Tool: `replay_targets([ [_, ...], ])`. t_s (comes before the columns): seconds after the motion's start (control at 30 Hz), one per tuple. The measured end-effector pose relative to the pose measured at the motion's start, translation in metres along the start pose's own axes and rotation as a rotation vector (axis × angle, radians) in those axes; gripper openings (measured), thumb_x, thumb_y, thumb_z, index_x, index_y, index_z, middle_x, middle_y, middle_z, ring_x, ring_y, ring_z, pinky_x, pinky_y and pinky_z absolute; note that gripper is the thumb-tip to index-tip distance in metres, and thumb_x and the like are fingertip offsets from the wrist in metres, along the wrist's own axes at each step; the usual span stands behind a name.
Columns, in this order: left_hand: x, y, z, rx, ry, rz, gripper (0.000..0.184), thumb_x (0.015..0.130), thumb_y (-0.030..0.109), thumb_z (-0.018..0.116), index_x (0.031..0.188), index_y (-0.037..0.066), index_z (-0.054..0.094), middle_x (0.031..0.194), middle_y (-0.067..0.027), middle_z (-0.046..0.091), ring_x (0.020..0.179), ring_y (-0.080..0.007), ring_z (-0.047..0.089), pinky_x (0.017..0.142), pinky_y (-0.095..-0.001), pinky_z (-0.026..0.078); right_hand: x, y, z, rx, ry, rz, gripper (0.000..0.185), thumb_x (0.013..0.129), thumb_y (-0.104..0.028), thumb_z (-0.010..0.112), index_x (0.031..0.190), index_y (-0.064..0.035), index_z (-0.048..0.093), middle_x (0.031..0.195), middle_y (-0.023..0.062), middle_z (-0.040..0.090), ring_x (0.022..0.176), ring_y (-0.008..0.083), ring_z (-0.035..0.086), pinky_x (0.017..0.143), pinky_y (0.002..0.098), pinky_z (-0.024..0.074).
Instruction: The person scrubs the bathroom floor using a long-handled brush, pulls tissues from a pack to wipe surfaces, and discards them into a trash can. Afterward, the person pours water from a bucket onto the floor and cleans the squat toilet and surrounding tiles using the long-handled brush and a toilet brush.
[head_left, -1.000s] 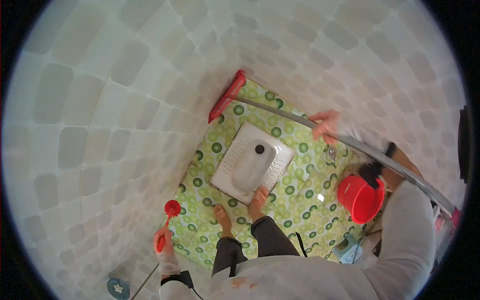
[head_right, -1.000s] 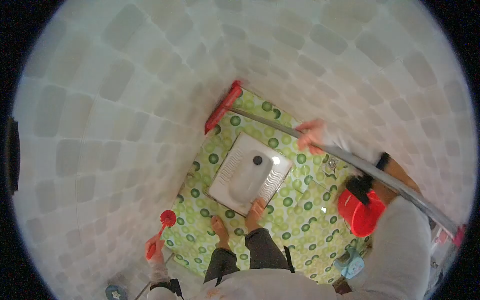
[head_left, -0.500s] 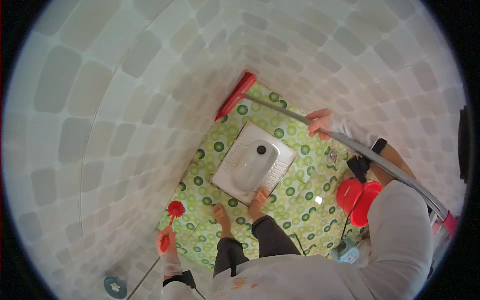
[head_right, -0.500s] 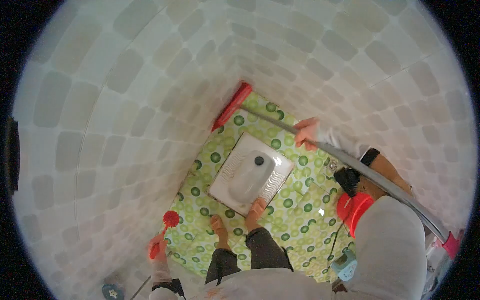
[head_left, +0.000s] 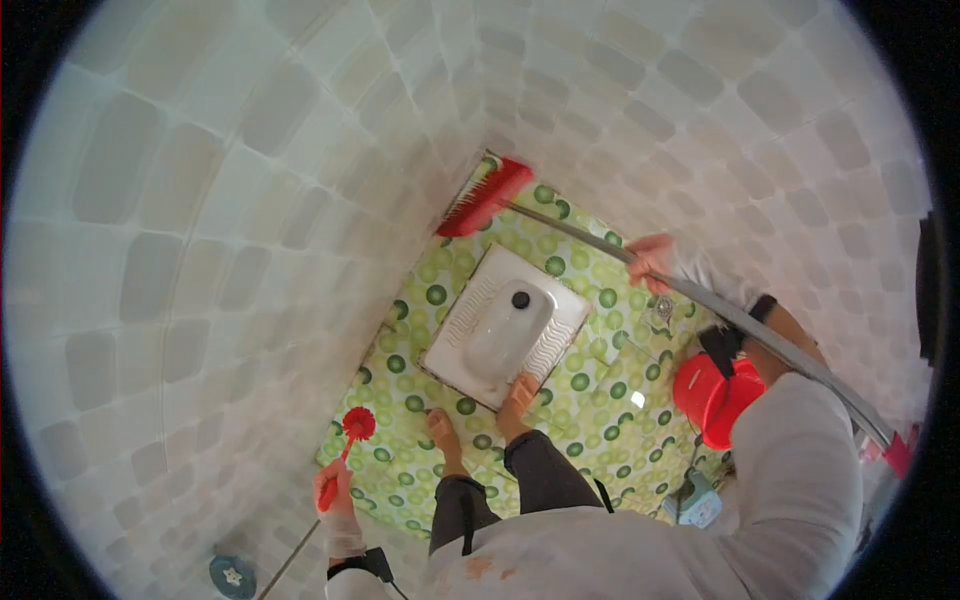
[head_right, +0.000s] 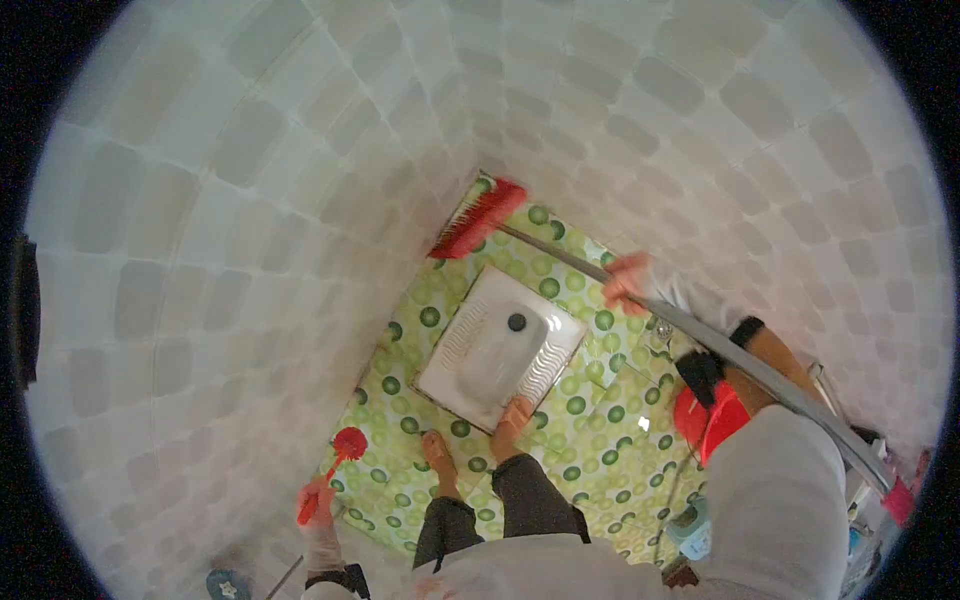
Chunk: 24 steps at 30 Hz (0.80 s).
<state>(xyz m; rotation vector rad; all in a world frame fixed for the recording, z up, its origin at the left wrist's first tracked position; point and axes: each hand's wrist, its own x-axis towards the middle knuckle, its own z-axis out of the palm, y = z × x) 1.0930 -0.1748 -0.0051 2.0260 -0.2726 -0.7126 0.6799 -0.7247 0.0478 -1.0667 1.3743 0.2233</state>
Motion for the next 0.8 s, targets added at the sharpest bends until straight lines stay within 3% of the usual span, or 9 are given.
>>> replay_targets([
  [0.1, -0.011, 0.019, -0.010, -0.014, 0.012, 0.035, 0.015, 0.079, -0.002, 0.064, 0.093, 0.001, 0.062, 0.100, -0.0062, 0.062, 0.090, -0.0139, 0.056, 0.084, -0.0284, 0.045, -0.060, -0.006, 0.007, -0.019, 0.014, 0.026, 0.055, 0.073, -0.006, 0.065, 0.125, 0.0036, 0.048, 0.067, 0.0105, 0.063, 0.040, 0.0149, 0.051, 0.035, 0.0282, 0.0384],
  [0.17, -0.015, 0.029, -0.009, -0.098, 0.037, -0.097, 0.014, 0.080, -0.001, 0.063, 0.094, 0.001, 0.061, 0.097, -0.0051, 0.062, 0.089, -0.0136, 0.056, 0.083, -0.0286, 0.046, -0.078, -0.013, 0.012, 0.016, 0.064, 0.033, 0.054, 0.073, -0.006, 0.064, 0.124, 0.0048, 0.049, 0.067, 0.0105, 0.063, 0.040, 0.0149, 0.051, 0.035, 0.0284, 0.0381],
  [0.23, -0.006, 0.012, -0.005, 0.001, 0.003, -0.004, 0.013, 0.081, 0.000, 0.063, 0.094, 0.001, 0.061, 0.096, -0.0049, 0.062, 0.088, -0.0128, 0.056, 0.081, -0.0279, 0.046, -0.062, -0.019, 0.016, -0.037, -0.018, -0.051, 0.045, 0.073, -0.007, 0.064, 0.117, 0.0006, 0.057, 0.067, 0.0096, 0.063, 0.040, 0.0145, 0.051, 0.034, 0.0282, 0.0382],
  [0.37, -0.005, 0.023, 0.017, 0.075, -0.069, 0.099, 0.013, 0.082, 0.002, 0.063, 0.095, 0.002, 0.061, 0.094, -0.0042, 0.062, 0.086, -0.0112, 0.056, 0.079, -0.0264, 0.046, 0.025, 0.001, 0.018, 0.105, -0.055, -0.060, 0.050, 0.070, -0.006, 0.063, 0.119, -0.0009, 0.055, 0.069, 0.0104, 0.063, 0.039, 0.0156, 0.051, 0.034, 0.0288, 0.0382],
  [0.43, -0.012, 0.032, 0.007, 0.060, -0.083, 0.079, 0.013, 0.082, 0.001, 0.063, 0.095, 0.002, 0.061, 0.094, -0.0044, 0.062, 0.086, -0.0115, 0.056, 0.080, -0.0267, 0.046, 0.042, 0.028, -0.004, -0.010, -0.082, 0.165, 0.057, 0.073, -0.006, 0.063, 0.127, -0.0005, 0.047, 0.070, 0.0120, 0.063, 0.038, 0.0167, 0.050, 0.033, 0.0297, 0.0381],
  [0.57, -0.016, 0.048, 0.003, -0.043, 0.003, -0.029, 0.015, 0.083, -0.002, 0.061, 0.097, 0.002, 0.061, 0.097, -0.0058, 0.062, 0.091, -0.0139, 0.057, 0.086, -0.0293, 0.045, -0.037, 0.024, -0.008, 0.081, -0.009, 0.040, 0.060, 0.076, -0.002, 0.058, 0.133, -0.0003, 0.040, 0.069, 0.0146, 0.064, 0.038, 0.0188, 0.052, 0.030, 0.0319, 0.0380],
  [0.63, -0.011, 0.017, -0.003, -0.021, -0.025, 0.089, 0.016, 0.083, -0.002, 0.061, 0.097, 0.003, 0.061, 0.098, -0.0065, 0.062, 0.093, -0.0146, 0.057, 0.088, -0.0295, 0.044, -0.070, 0.001, 0.005, 0.142, -0.055, -0.001, 0.053, 0.073, -0.007, 0.065, 0.123, 0.0016, 0.051, 0.064, 0.0116, 0.062, 0.038, 0.0167, 0.052, 0.033, 0.0304, 0.0395],
  [0.67, -0.006, 0.005, -0.002, 0.003, -0.050, 0.221, 0.017, 0.083, -0.002, 0.061, 0.098, 0.004, 0.061, 0.100, -0.0072, 0.063, 0.094, -0.0153, 0.058, 0.090, -0.0297, 0.043, -0.056, -0.002, 0.010, 0.011, -0.019, -0.021, 0.058, 0.073, -0.009, 0.066, 0.128, -0.0019, 0.048, 0.066, 0.0116, 0.063, 0.039, 0.0174, 0.052, 0.033, 0.0306, 0.0393],
  [0.8, -0.003, 0.001, 0.009, 0.018, -0.075, 0.162, 0.020, 0.082, 0.000, 0.064, 0.100, 0.007, 0.062, 0.103, -0.0071, 0.062, 0.097, -0.0168, 0.058, 0.091, -0.0275, 0.042, 0.017, -0.016, 0.023, 0.069, -0.163, -0.052, 0.067, 0.075, -0.015, 0.069, 0.134, -0.0008, 0.040, 0.072, 0.0168, 0.064, 0.040, 0.0185, 0.054, 0.033, 0.0295, 0.0422],
])
